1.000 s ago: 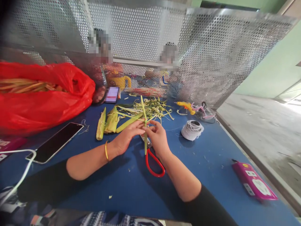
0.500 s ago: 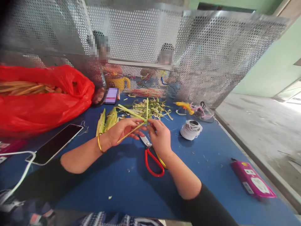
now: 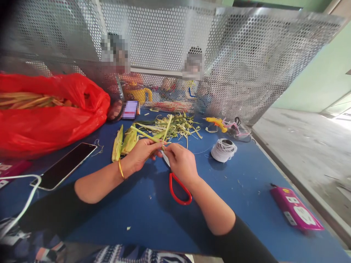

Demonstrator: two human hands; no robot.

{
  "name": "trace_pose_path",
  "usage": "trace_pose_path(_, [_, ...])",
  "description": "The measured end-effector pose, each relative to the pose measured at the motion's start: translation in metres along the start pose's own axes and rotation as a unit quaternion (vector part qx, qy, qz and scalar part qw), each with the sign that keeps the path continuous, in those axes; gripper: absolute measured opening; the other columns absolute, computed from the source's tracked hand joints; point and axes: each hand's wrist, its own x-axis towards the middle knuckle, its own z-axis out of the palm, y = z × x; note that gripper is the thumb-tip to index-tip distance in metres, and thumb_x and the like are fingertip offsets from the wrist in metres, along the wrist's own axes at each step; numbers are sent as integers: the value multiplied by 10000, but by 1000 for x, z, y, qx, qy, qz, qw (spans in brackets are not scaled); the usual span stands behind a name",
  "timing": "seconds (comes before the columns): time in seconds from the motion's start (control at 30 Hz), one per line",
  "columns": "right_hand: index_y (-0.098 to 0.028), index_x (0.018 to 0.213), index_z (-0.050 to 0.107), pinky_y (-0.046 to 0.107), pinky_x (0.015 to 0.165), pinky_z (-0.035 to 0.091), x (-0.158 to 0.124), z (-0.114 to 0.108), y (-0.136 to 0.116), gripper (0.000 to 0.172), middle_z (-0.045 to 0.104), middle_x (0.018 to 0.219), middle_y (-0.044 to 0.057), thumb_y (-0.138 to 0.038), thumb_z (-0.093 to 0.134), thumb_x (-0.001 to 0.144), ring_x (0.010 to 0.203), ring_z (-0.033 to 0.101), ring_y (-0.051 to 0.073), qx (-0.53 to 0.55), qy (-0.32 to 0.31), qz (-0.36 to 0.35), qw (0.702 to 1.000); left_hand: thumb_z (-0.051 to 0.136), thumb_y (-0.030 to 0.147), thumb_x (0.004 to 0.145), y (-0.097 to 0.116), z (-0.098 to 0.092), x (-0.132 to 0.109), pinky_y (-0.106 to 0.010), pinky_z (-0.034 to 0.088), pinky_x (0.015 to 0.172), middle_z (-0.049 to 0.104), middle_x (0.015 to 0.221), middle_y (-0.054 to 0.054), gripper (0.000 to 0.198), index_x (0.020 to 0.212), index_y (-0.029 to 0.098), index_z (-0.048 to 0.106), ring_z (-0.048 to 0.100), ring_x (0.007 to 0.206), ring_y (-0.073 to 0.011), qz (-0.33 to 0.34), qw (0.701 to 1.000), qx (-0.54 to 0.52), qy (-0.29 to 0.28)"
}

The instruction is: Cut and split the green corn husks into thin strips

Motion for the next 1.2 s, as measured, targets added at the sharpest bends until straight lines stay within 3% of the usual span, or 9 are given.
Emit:
trace_pose_path(0.17, [-200, 684, 619, 267, 546, 415, 12, -5, 3, 296, 589, 569, -24, -486, 689, 707, 515, 504, 121, 248, 27, 166, 954, 806, 332, 671, -3, 2, -4, -199, 321, 402, 727, 720, -75, 218, 705, 128, 739, 565, 475, -91, -29, 994, 38, -99])
trace_pose_path(0.33, [-202, 569, 575, 270, 515, 396, 11, 0, 9, 365, 529, 490, -36, -515, 755, 625, 472, 457, 107, 344, -14, 198, 918, 770, 356, 720, -9, 4, -5, -210, 302, 399, 720, 702, -70, 233, 702, 128, 725, 539, 446, -81, -27, 987, 59, -144])
trace_pose_path(0.5, [-223, 549, 521, 286, 539, 374, 9, 4, 13, 365, 521, 497, -24, -506, 638, 747, 502, 463, 131, 199, 93, 169, 961, 750, 340, 742, -9, 3, -4, -212, 292, 391, 717, 677, -68, 222, 669, 134, 706, 532, 425, -83, -24, 989, 79, -122])
trace_pose_path(0.67, [-214, 778, 614, 326, 697, 429, 8, -13, 3, 190, 574, 711, 16, -395, 612, 834, 688, 537, 172, -9, 277, 13, 961, 664, 347, 821, -7, 6, -9, -216, 330, 386, 738, 710, -113, 266, 690, 122, 723, 562, 421, -105, -44, 981, 144, -126])
trace_pose_path(0.77, [-219, 795, 676, 325, 704, 425, 3, -12, -5, 172, 582, 758, 27, -369, 611, 849, 711, 542, 169, -13, 168, -50, 984, 639, 317, 835, -8, 12, -17, -209, 330, 370, 725, 675, -88, 258, 676, 127, 709, 568, 395, -112, -39, 971, 183, -146])
trace_pose_path(0.87, [-222, 754, 691, 280, 609, 404, -1, -3, -9, 158, 560, 708, 0, -370, 659, 798, 648, 512, 144, 64, 5, -25, 998, 596, 203, 827, -13, 18, -25, -209, 308, 360, 693, 623, -41, 220, 636, 135, 680, 547, 363, -110, -22, 964, 208, -166])
trace_pose_path(0.93, [-212, 683, 642, 257, 552, 378, -1, 2, -9, 191, 507, 618, -30, -373, 654, 785, 579, 463, 123, 134, -47, 13, 990, 604, 168, 800, -17, 21, -27, -215, 308, 360, 690, 621, -32, 193, 623, 138, 674, 541, 355, -111, -34, 956, 220, -193])
trace_pose_path(1.03, [-214, 633, 558, 246, 507, 347, -1, 1, -10, 256, 470, 541, -51, -383, 601, 820, 511, 408, 106, 192, -11, 59, 980, 617, 191, 786, -22, 19, -22, -222, 339, 375, 700, 621, -60, 208, 590, 141, 665, 570, 375, -128, -90, 956, 184, -211])
trace_pose_path(1.2, [-225, 762, 623, 253, 593, 406, -5, -7, -11, 139, 650, 668, -8, -286, 553, 866, 595, 562, 132, 27, 60, -25, 998, 663, 270, 780, -19, 8, -3, -198, 375, 417, 686, 612, -51, 189, 648, 135, 673, 605, 450, -116, -115, 989, 1, -95])
